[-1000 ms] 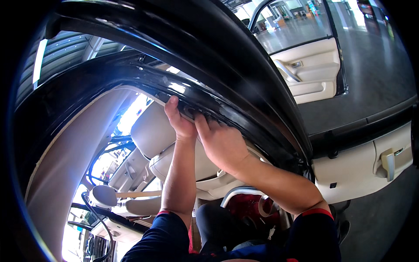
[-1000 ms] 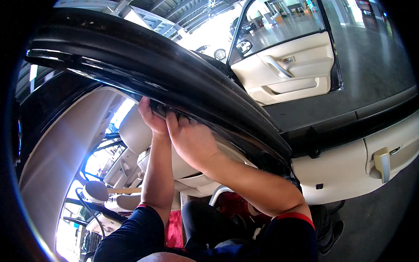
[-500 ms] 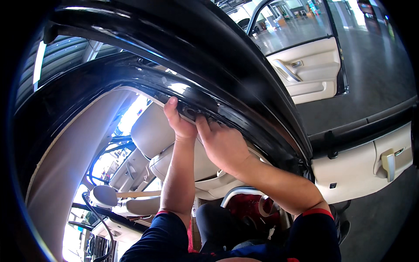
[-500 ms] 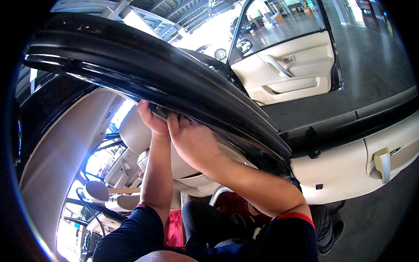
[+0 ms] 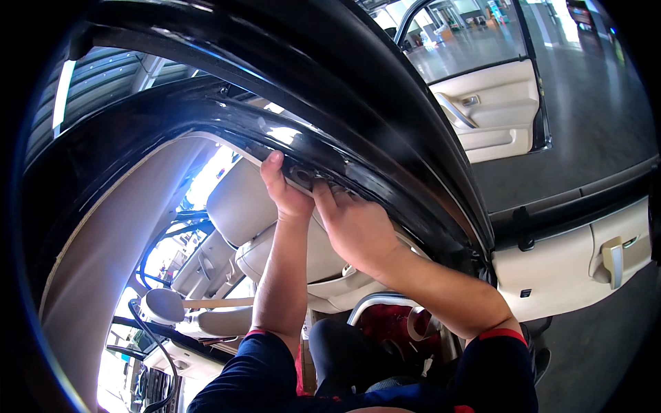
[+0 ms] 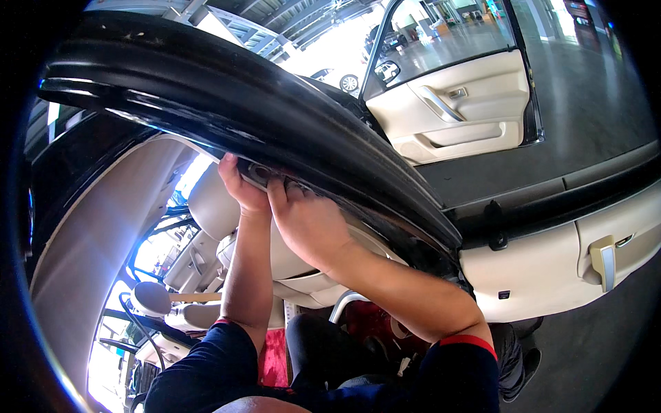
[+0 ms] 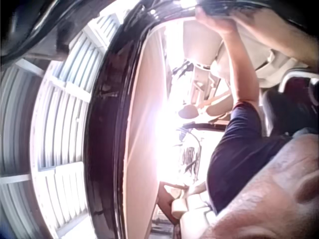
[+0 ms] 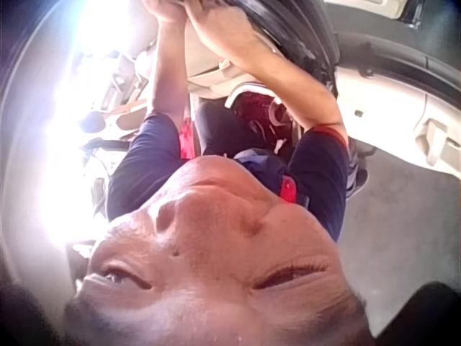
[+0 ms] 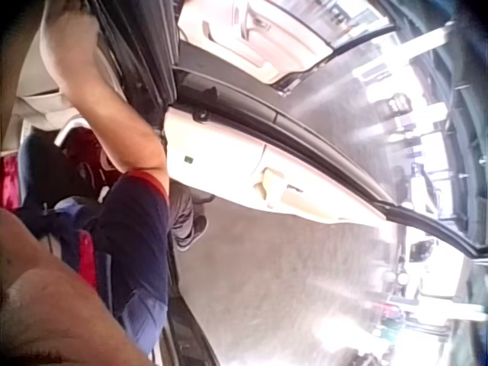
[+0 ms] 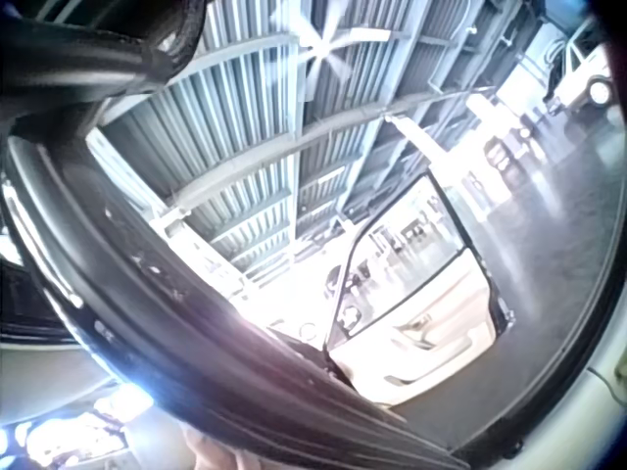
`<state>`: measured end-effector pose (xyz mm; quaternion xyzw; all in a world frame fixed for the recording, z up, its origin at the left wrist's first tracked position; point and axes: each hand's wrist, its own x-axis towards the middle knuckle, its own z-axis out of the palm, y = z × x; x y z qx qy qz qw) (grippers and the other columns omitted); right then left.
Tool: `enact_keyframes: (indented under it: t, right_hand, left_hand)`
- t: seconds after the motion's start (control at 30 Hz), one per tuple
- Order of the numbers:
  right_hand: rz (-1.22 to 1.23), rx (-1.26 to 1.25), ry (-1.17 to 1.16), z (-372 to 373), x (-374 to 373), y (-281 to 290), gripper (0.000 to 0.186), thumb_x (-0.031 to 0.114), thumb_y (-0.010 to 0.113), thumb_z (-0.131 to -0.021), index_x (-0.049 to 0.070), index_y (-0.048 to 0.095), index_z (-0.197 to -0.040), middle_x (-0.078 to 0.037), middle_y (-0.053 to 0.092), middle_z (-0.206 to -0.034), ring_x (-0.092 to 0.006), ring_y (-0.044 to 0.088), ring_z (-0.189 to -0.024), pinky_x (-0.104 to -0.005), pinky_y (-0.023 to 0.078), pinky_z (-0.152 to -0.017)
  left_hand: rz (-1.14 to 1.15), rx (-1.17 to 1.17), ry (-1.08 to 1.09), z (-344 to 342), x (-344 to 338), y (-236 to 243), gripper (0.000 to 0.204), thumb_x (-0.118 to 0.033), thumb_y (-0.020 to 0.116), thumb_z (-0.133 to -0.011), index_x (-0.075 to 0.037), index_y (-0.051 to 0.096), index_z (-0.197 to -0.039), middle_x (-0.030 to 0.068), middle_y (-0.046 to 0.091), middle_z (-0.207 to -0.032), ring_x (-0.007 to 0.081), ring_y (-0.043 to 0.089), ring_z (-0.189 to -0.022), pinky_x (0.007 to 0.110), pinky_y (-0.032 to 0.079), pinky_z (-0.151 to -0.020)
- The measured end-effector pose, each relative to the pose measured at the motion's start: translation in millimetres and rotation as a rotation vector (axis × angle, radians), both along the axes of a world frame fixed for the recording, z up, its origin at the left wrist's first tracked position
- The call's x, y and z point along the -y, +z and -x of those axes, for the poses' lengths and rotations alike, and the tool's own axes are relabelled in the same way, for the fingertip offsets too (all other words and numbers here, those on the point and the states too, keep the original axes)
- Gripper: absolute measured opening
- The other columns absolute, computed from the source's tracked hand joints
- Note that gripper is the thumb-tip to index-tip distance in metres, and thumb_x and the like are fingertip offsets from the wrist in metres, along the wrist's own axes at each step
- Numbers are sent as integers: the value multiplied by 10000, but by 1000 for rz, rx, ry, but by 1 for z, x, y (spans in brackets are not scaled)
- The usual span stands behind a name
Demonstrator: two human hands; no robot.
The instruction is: The person disassembles the car's interior trim, removing screws with a screwdriver and detaching the pillar trim panel and headliner edge by hand. Then, the person walks around to the other side of the vehicle.
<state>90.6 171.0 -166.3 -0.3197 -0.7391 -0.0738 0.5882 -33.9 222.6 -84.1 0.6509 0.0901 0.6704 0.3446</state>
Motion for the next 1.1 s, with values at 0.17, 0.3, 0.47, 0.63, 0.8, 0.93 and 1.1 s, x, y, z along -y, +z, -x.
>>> enact_keyframes:
  t: [0.17, 0.3, 0.47, 0.63, 0.8, 0.93, 1.1]
  right_hand:
    - [-31, -9, -16, -1, 1, -1, 369, 129, 600, -906, -11, 551, -1243, -127, 704, -841, -260, 742, -678, -347, 601, -563]
    - [-38, -4, 4, -2, 1, 0, 370, 126, 607, -901, -8, 555, -1242, -126, 704, -845, -260, 741, -677, -348, 600, -566]
    - [-19, -19, 22, -2, -1, 0, 418, 82, 627, -890, -21, 549, -1288, -142, 710, -842, -282, 735, -677, -367, 586, -552]
    - [-5, -28, 49, -3, 1, -2, 413, 64, 621, -887, -20, 542, -1284, -158, 714, -888, -301, 735, -686, -375, 586, -559]
    - [0, -28, 57, -4, -2, -3, 409, 54, 617, -889, -22, 536, -1283, -175, 717, -922, -317, 738, -702, -379, 590, -569]
    - [-33, -48, 55, -4, 0, -2, 414, 66, 623, -895, -20, 536, -1290, -185, 723, -939, -304, 745, -706, -372, 595, -576]
    - [-46, -15, 39, -4, -3, -2, 432, 81, 623, -898, -25, 542, -1310, -182, 731, -957, -284, 748, -697, -352, 597, -577]
  left_hand:
    - [16, -13, -9, 2, 0, 0, 498, -393, 513, -945, -9, 588, -1254, 155, 705, -1177, 269, 673, -1066, 382, 536, -968]
    - [27, 3, -6, 2, 1, 0, 506, -393, 513, -940, -4, 586, -1254, 155, 708, -1174, 270, 675, -1062, 382, 537, -967]
    - [33, 13, 27, 1, 1, -2, 528, -399, 543, -921, 7, 587, -1254, 158, 710, -1157, 275, 682, -1055, 384, 540, -968]
    - [42, 30, -26, 1, 1, -2, 475, -383, 494, -952, -6, 596, -1222, 144, 715, -1136, 258, 686, -1033, 369, 548, -945]
    - [23, 18, 44, 3, -1, -3, 535, -398, 554, -916, 1, 576, -1271, 152, 697, -1181, 270, 670, -1080, 380, 530, -983]
    - [13, 37, 70, 5, -2, -3, 591, -400, 602, -888, 14, 559, -1307, 165, 687, -1209, 286, 664, -1105, 383, 525, -997]
    - [-12, 1, 49, 8, -3, -3, 553, -405, 594, -889, 12, 592, -1252, 166, 705, -1148, 289, 681, -1063, 382, 538, -973]
